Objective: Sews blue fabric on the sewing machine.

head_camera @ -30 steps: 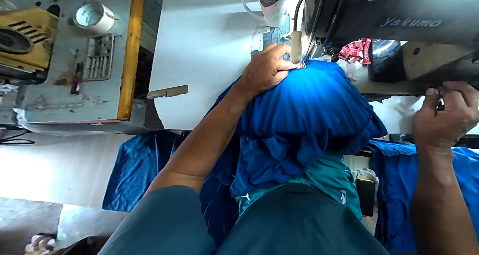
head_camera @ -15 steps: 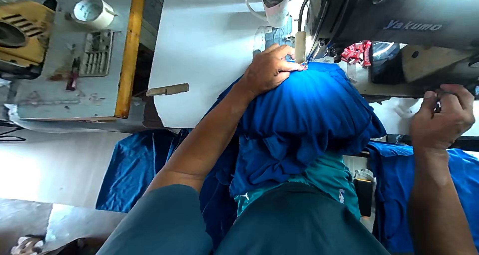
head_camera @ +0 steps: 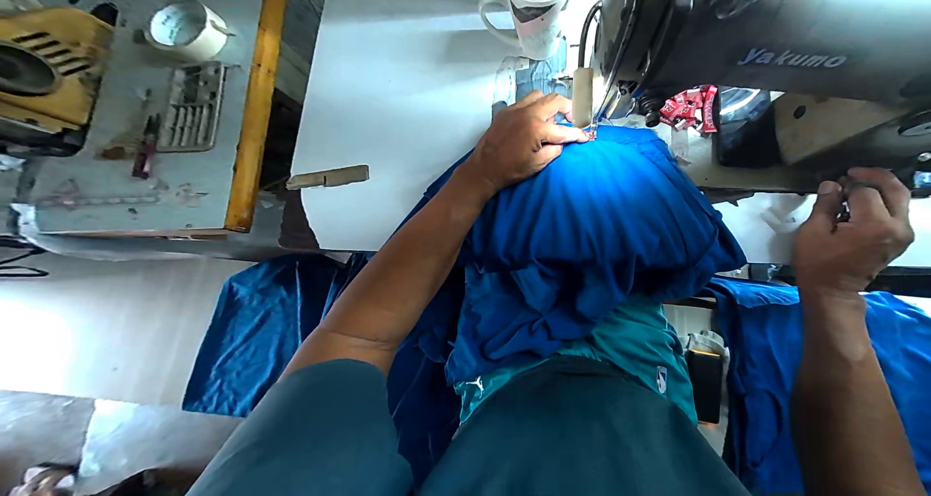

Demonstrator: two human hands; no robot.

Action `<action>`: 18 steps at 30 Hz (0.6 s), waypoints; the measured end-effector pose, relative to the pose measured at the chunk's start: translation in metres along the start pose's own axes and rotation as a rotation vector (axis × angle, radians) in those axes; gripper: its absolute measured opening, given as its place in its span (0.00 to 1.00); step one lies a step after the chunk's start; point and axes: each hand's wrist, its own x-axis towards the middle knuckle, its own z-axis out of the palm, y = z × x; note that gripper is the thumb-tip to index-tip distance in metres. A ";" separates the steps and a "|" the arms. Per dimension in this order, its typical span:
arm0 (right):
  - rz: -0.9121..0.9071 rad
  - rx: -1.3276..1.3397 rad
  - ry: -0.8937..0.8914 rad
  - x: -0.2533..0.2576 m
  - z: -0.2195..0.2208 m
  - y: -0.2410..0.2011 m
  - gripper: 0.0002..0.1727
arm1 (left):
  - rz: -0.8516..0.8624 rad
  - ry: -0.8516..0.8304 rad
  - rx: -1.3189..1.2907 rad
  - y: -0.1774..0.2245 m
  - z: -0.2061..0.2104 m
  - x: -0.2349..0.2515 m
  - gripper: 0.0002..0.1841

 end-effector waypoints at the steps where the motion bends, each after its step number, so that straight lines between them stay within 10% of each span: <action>1: 0.000 -0.004 0.000 0.000 0.000 0.001 0.22 | -0.003 -0.002 0.000 0.000 0.000 0.000 0.19; 18: -0.010 -0.004 0.016 -0.001 0.002 0.002 0.22 | -0.001 -0.005 -0.012 -0.001 0.001 -0.001 0.19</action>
